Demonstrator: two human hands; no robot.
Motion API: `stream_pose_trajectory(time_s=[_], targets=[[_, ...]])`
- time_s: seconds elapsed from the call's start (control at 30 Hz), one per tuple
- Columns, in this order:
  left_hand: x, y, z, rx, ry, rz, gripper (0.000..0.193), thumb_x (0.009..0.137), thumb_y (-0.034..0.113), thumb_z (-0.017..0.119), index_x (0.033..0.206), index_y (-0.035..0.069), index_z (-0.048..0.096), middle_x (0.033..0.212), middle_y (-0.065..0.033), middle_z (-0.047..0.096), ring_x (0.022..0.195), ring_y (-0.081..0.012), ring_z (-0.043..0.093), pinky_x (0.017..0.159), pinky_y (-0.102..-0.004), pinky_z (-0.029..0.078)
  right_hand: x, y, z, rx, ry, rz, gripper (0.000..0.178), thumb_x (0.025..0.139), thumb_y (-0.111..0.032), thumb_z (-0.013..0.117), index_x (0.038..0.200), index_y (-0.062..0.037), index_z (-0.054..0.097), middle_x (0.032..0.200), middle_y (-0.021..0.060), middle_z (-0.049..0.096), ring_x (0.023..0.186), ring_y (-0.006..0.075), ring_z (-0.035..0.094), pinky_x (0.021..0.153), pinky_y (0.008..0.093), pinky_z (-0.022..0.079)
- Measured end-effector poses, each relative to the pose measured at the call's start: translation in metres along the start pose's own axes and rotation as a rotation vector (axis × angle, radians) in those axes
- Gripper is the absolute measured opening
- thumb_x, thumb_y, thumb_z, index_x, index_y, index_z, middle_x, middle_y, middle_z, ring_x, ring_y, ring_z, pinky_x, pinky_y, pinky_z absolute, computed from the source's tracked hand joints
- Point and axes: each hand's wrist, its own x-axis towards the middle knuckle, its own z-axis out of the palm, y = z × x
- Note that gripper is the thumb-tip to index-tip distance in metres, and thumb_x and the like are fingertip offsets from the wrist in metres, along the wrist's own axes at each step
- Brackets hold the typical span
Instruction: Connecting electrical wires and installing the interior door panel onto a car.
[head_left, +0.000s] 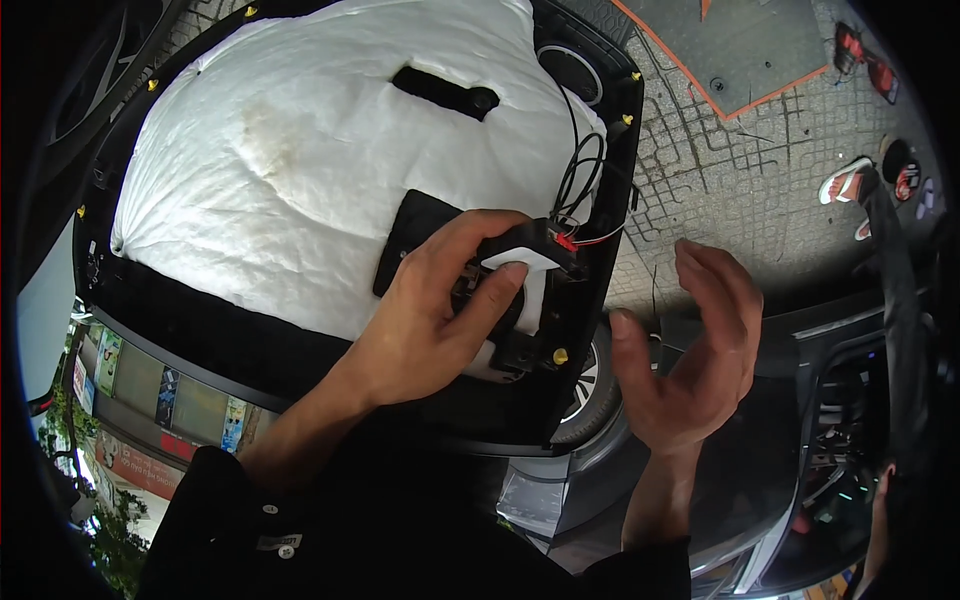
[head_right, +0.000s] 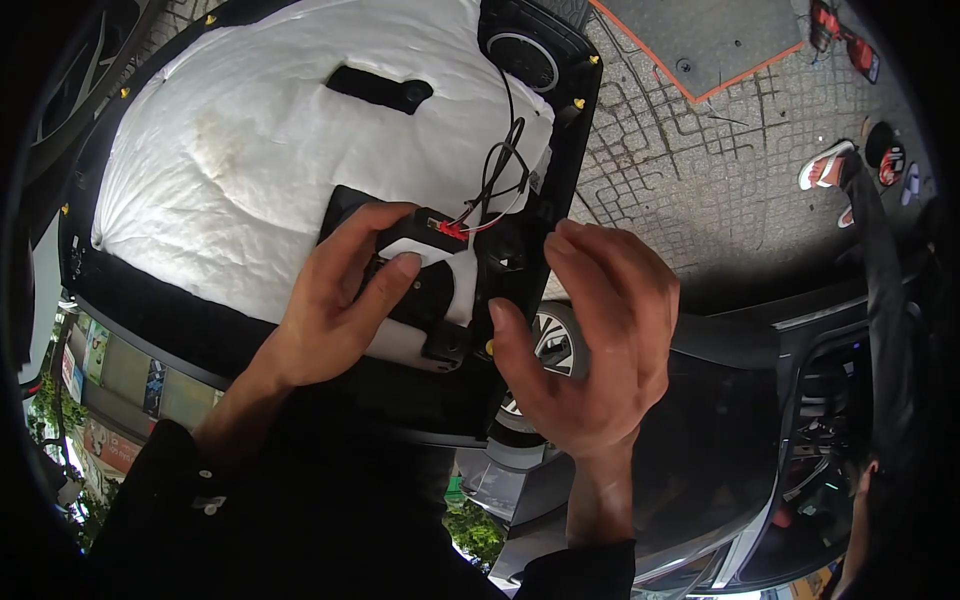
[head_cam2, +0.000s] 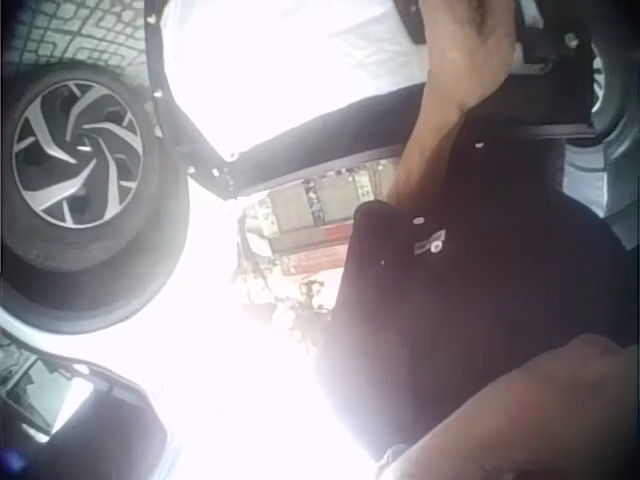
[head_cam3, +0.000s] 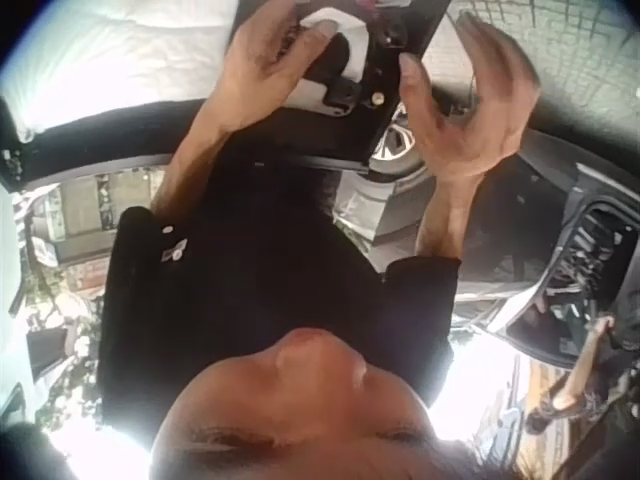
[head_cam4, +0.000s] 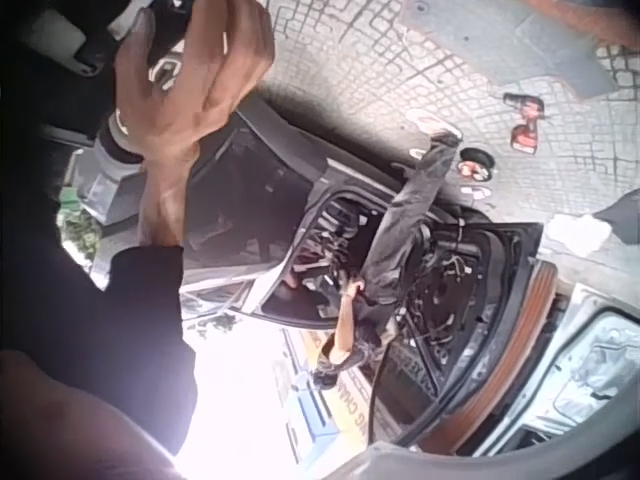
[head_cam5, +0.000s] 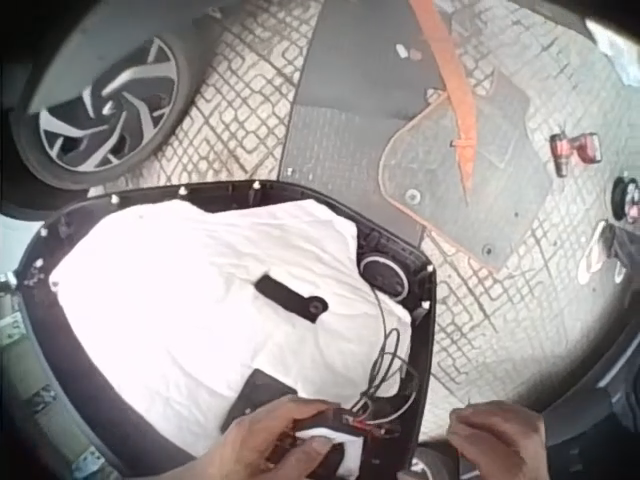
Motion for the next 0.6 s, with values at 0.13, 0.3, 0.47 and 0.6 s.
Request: stream_pose_trajectory(time_s=[0.13,0.3,0.47,0.6], targets=[[0.003,0.002,0.002,-0.043,0.003,0.019,0.031,0.103,0.009,0.063,0.131,-0.002,0.056,0.114,-0.0183,0.068,0.100,-0.0321,0.068,0.087,-0.0371,0.053,0.038,0.005,0.001,-0.016,-0.198,-0.121,0.042,0.073,0.000,0.080,0.115,-0.0011,0.076,0.123,0.0108,0.069,0.110,0.0309,0.066,0.094,0.0424,0.054],[0.009,0.019,0.000,-0.018,-0.155,-0.117,0.029,0.103,0.005,0.060,0.132,0.001,0.056,0.118,-0.0169,0.067,0.101,-0.0318,0.067,0.087,-0.0378,0.053,0.068,0.014,-0.004,0.001,-0.468,-0.189,0.035,0.072,0.007,0.079,0.107,-0.0003,0.076,0.108,0.0109,0.073,0.099,0.0293,0.068,0.084,0.0384,0.056],[0.013,0.016,0.005,-0.029,-0.178,-0.029,0.037,0.104,0.001,0.058,0.141,-0.002,0.052,0.123,-0.0134,0.065,0.110,-0.0151,0.062,0.092,-0.0298,0.051,0.070,0.018,-0.009,0.033,-0.583,-0.122,0.031,0.069,0.006,0.079,0.099,-0.0010,0.074,0.094,0.0090,0.071,0.082,0.0275,0.067,0.072,0.0382,0.055],[0.023,0.020,0.002,0.090,-0.198,0.017,0.036,0.101,0.002,0.063,0.136,-0.003,0.056,0.125,-0.0158,0.065,0.111,-0.0207,0.065,0.095,-0.0319,0.052,0.058,0.028,-0.001,0.118,-0.547,-0.091,0.031,0.067,0.007,0.079,0.096,-0.0014,0.073,0.093,0.0090,0.071,0.082,0.0271,0.066,0.071,0.0376,0.054]])
